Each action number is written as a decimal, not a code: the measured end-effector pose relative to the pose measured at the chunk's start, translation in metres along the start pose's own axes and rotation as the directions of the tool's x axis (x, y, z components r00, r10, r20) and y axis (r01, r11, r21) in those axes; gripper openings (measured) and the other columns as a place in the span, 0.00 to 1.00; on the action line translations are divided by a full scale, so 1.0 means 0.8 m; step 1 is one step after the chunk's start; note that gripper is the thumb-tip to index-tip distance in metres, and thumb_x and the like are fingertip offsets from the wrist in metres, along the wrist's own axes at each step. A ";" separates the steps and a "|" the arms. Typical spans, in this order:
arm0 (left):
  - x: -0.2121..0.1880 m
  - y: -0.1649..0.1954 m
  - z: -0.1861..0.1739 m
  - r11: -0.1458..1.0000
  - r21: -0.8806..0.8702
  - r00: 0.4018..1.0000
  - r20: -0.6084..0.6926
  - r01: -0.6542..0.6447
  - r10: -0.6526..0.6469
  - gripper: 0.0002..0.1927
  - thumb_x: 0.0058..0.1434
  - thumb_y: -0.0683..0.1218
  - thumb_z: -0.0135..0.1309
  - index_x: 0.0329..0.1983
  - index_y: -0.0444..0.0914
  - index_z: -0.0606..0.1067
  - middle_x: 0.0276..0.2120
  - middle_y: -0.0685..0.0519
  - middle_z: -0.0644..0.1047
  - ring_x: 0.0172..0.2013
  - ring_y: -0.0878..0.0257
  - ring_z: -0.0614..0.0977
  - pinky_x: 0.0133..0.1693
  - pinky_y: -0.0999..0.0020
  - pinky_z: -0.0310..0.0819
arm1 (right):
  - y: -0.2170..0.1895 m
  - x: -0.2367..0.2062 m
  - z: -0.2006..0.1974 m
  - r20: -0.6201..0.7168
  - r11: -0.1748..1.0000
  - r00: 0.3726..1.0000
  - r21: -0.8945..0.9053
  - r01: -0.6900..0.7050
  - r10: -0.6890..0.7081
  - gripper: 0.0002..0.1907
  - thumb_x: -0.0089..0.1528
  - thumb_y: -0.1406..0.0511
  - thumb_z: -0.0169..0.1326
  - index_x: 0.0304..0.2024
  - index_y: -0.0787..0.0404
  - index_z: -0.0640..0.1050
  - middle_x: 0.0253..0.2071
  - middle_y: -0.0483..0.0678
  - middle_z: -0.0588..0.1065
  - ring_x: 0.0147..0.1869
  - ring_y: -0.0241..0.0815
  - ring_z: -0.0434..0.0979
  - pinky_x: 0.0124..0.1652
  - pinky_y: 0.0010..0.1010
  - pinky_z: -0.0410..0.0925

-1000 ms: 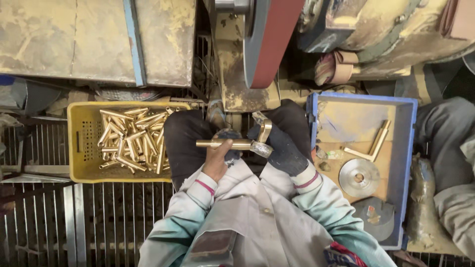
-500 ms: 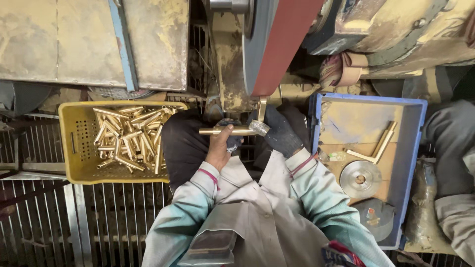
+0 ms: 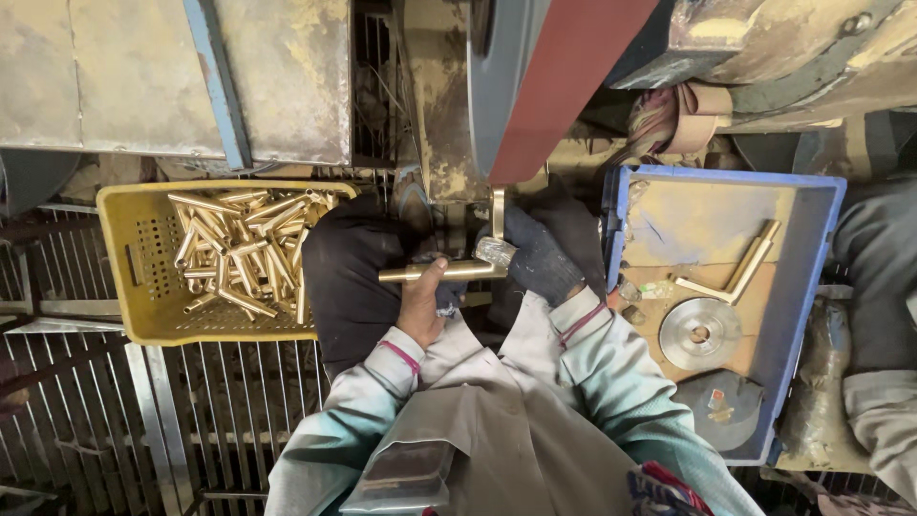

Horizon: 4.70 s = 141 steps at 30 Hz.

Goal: The person sits on the floor and repeatedly picks up brass-colored metal parts from a yellow basket. They hold each part against a moving belt sander to smooth its surface, then place it into a blue crate. The person continues this cycle throughout the clip.

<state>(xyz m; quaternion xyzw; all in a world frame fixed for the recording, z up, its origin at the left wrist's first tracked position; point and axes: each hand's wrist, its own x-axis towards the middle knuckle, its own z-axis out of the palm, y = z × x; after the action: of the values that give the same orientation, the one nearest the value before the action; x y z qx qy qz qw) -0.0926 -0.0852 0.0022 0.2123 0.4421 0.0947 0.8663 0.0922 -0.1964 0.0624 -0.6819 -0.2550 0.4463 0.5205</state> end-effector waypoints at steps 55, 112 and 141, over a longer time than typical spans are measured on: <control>-0.152 0.033 0.024 0.926 -0.077 0.813 0.455 -0.370 0.363 0.27 0.60 0.42 0.63 0.61 0.33 0.68 0.50 0.45 0.77 0.49 0.56 0.82 0.52 0.60 0.81 | -0.122 -0.209 0.046 -0.034 0.897 0.901 -0.115 0.427 -0.433 0.29 0.65 0.73 0.59 0.67 0.67 0.67 0.62 0.54 0.77 0.66 0.46 0.78 0.63 0.34 0.71; 0.003 0.050 0.062 0.969 -0.008 0.961 0.128 -0.247 0.246 0.10 0.64 0.45 0.58 0.43 0.34 0.73 0.34 0.47 0.79 0.30 0.60 0.82 0.31 0.65 0.80 | 0.007 -0.002 0.010 -0.189 0.980 0.970 -0.159 0.121 -0.151 0.25 0.55 0.73 0.59 0.56 0.64 0.77 0.42 0.47 0.80 0.44 0.39 0.81 0.41 0.30 0.75; 0.095 0.084 0.102 0.990 -0.022 0.989 -0.045 -0.141 0.140 0.10 0.65 0.47 0.56 0.42 0.34 0.75 0.31 0.47 0.80 0.26 0.59 0.82 0.25 0.63 0.77 | -0.019 0.088 0.010 -0.019 0.393 0.879 0.899 -0.193 0.476 0.13 0.69 0.57 0.45 0.35 0.56 0.72 0.23 0.44 0.70 0.17 0.34 0.65 0.16 0.25 0.59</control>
<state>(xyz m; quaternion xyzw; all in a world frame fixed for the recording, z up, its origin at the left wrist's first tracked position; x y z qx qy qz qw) 0.0195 -0.0217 0.0193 0.2302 0.4433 0.1657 0.8503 0.1206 -0.1302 0.0521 -0.4080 0.2292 0.5096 0.7220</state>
